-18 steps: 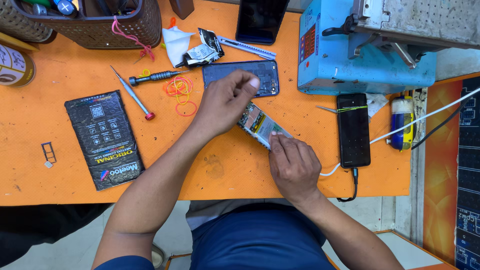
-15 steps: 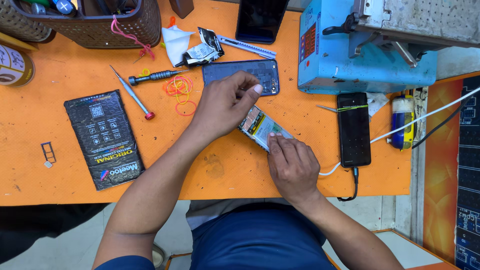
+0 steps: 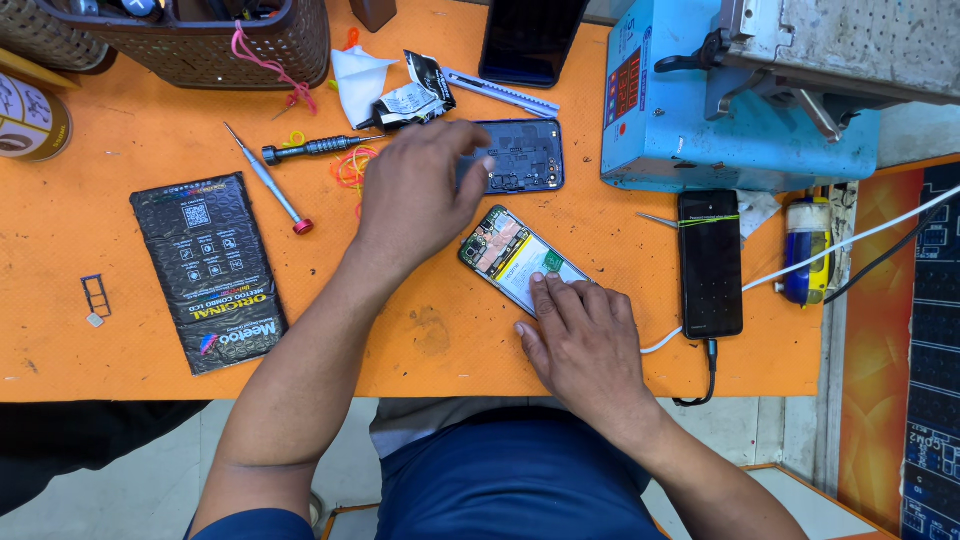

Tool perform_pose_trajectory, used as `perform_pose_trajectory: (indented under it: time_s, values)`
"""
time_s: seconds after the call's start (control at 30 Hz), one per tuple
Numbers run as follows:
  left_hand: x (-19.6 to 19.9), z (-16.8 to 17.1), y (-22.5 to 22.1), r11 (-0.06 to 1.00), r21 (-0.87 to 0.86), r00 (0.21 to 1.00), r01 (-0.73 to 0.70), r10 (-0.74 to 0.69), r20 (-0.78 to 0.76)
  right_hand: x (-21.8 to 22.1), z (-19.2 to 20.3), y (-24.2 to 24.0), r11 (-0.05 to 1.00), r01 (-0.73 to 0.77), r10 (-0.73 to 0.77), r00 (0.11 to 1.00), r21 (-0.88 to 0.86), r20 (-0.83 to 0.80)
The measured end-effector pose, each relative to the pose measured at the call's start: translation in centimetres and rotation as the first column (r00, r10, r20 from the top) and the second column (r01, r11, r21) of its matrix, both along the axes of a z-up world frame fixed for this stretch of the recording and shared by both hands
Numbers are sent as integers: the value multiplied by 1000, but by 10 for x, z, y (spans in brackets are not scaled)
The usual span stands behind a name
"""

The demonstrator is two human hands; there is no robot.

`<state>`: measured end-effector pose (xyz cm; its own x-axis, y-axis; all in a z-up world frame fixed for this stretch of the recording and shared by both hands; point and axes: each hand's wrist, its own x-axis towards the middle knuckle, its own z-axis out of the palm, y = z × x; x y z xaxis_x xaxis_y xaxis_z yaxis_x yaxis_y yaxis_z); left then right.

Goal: The person disassembles and repairs a mobile phone by removing the internal components using a screwdriver and hands, then handling a replacement battery module and connecting charging cables.

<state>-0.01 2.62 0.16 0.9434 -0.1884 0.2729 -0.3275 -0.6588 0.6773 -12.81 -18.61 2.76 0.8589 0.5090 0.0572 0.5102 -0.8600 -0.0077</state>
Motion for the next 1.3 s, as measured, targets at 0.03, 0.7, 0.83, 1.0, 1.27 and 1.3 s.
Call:
perform_pose_trajectory:
  time_s: [0.03, 0.7, 0.83, 1.0, 1.27, 1.3]
  values:
    - [0, 0, 3, 1000, -1, 1000, -3, 3, 0, 1, 1, -2, 1000, -3, 3, 1000, -1, 0]
    - [8, -6, 12, 983, 148, 984, 112, -90, -152, 139, -1, 10, 960, 144, -99, 977, 242, -187]
    - [10, -8, 13, 983, 147, 986, 114, -94, -137, 145, 5, 15, 964, 207, -155, 947, 166, -280]
    - [12, -6, 11, 981, 160, 984, 112, -87, -154, 144, 6, 13, 961, 231, -180, 940, 152, -288]
    - [8, -5, 15, 1000, 10, 998, 28, -28, -62, 119, -6, -3, 916, 26, -20, 1000, 400, -19]
    - [9, -6, 14, 1000, -22, 1000, 10, -10, -17, 117, -10, -3, 918, -68, 23, 993, 391, 119]
